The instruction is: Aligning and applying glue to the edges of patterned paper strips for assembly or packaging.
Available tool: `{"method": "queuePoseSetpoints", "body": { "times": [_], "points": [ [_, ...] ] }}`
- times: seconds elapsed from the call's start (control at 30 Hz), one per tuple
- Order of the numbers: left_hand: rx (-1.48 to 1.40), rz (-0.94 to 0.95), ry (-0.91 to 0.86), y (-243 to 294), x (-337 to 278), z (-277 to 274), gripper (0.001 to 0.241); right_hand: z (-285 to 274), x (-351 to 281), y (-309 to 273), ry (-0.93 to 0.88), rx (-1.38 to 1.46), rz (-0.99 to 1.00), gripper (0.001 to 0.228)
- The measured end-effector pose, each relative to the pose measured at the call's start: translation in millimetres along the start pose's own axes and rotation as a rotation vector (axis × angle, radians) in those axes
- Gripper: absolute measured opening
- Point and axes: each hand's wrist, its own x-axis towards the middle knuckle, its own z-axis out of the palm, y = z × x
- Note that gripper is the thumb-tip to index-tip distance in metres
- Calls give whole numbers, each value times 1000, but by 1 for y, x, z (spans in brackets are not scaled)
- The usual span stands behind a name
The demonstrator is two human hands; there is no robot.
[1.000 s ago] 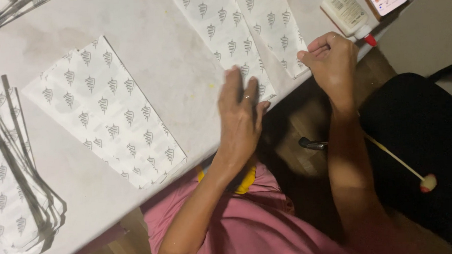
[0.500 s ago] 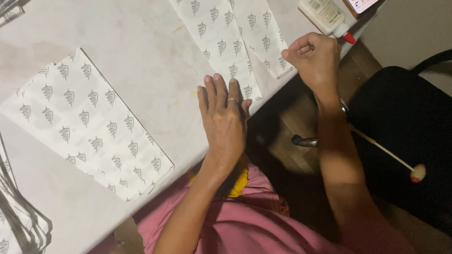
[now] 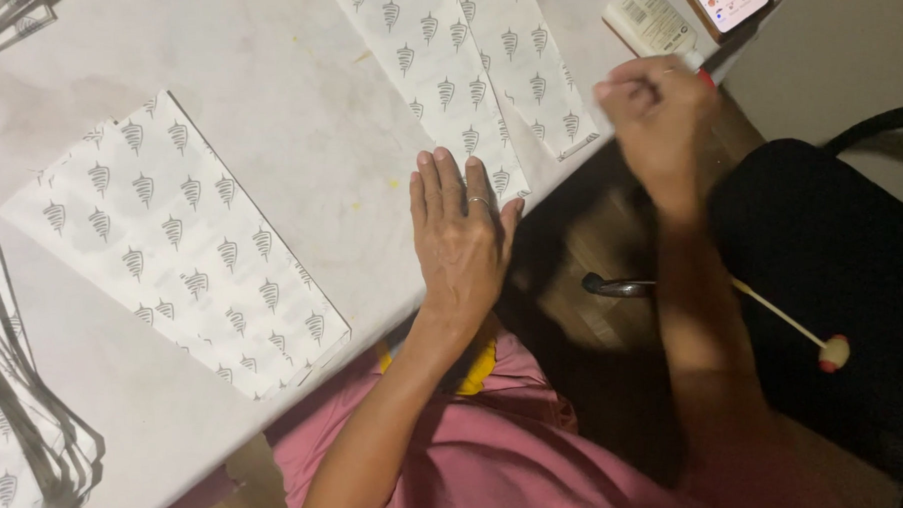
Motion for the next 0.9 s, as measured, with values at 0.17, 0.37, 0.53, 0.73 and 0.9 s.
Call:
{"method": "queuePoseSetpoints", "body": {
  "times": [0.17, 0.37, 0.53, 0.73, 0.9],
  "points": [
    [35, 3, 23, 5, 4, 6, 51, -48, 22, 73, 95, -406, -37, 14],
    [82, -6, 30, 9, 10, 1, 49, -75, 37, 127, -31, -468, -80, 42],
    [84, -8, 22, 10, 11, -2, 49, -68, 38, 140, -98, -476, -128, 47],
    [57, -12, -7, 8, 5, -4, 53, -65, 37, 137, -87, -521, -180, 44],
    [-291, -36, -50, -3, -16, -39, 67, -68, 25, 97, 58, -281, -189, 35]
  ]
}}
